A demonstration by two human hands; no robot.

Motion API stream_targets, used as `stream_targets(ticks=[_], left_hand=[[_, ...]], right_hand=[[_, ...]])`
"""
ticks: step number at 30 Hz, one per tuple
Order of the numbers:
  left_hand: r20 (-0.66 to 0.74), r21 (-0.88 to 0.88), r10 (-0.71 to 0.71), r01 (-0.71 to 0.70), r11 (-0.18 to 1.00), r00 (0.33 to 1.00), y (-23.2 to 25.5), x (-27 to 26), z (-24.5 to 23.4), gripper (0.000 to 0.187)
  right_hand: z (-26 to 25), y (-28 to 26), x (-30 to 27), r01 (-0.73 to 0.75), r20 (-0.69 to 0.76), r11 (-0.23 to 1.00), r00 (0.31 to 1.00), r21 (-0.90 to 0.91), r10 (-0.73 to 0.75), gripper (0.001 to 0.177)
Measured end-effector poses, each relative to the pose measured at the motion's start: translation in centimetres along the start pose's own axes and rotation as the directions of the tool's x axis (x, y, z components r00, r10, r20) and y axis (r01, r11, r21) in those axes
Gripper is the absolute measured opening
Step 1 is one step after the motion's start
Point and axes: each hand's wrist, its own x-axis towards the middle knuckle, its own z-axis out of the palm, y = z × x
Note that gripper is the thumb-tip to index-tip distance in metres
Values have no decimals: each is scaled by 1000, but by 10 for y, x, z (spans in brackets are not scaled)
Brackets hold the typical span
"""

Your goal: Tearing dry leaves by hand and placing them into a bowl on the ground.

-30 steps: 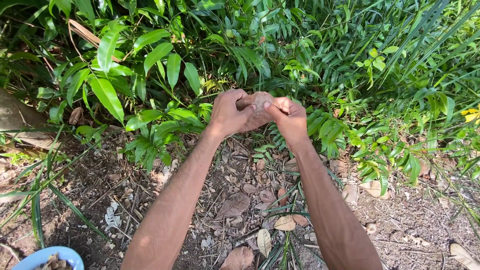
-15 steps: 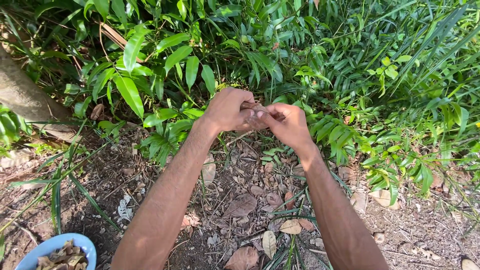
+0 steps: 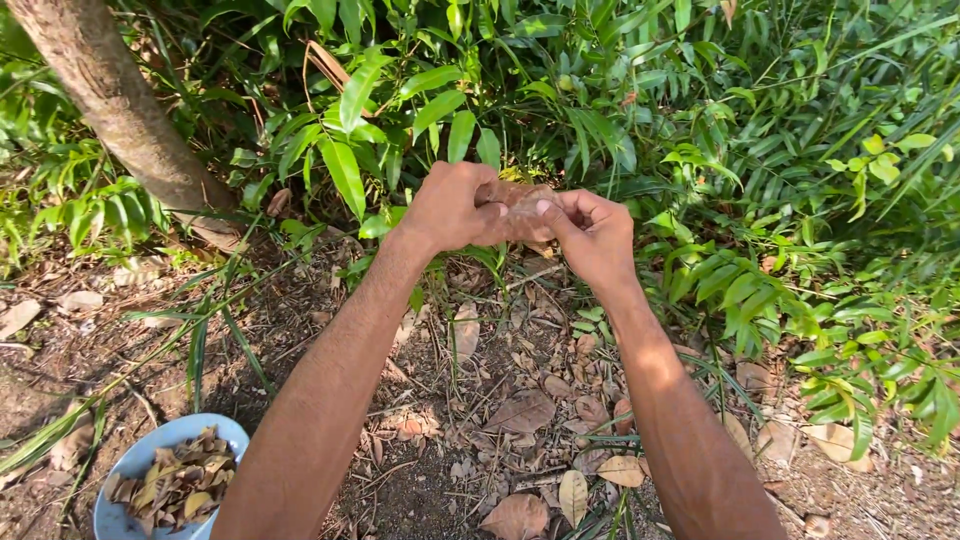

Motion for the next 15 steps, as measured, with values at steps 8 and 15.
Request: stream_targets(ticks=[8, 15], left_hand=[[-148, -198, -89, 58, 978, 985, 8, -4, -8, 11], [-116, -385, -120, 67, 921, 986, 21, 1, 4, 5]], right_hand=[[6, 4, -3, -240, 173, 911, 966, 336, 190, 46], [11, 4, 2, -120, 57, 949, 993, 291, 108, 25]])
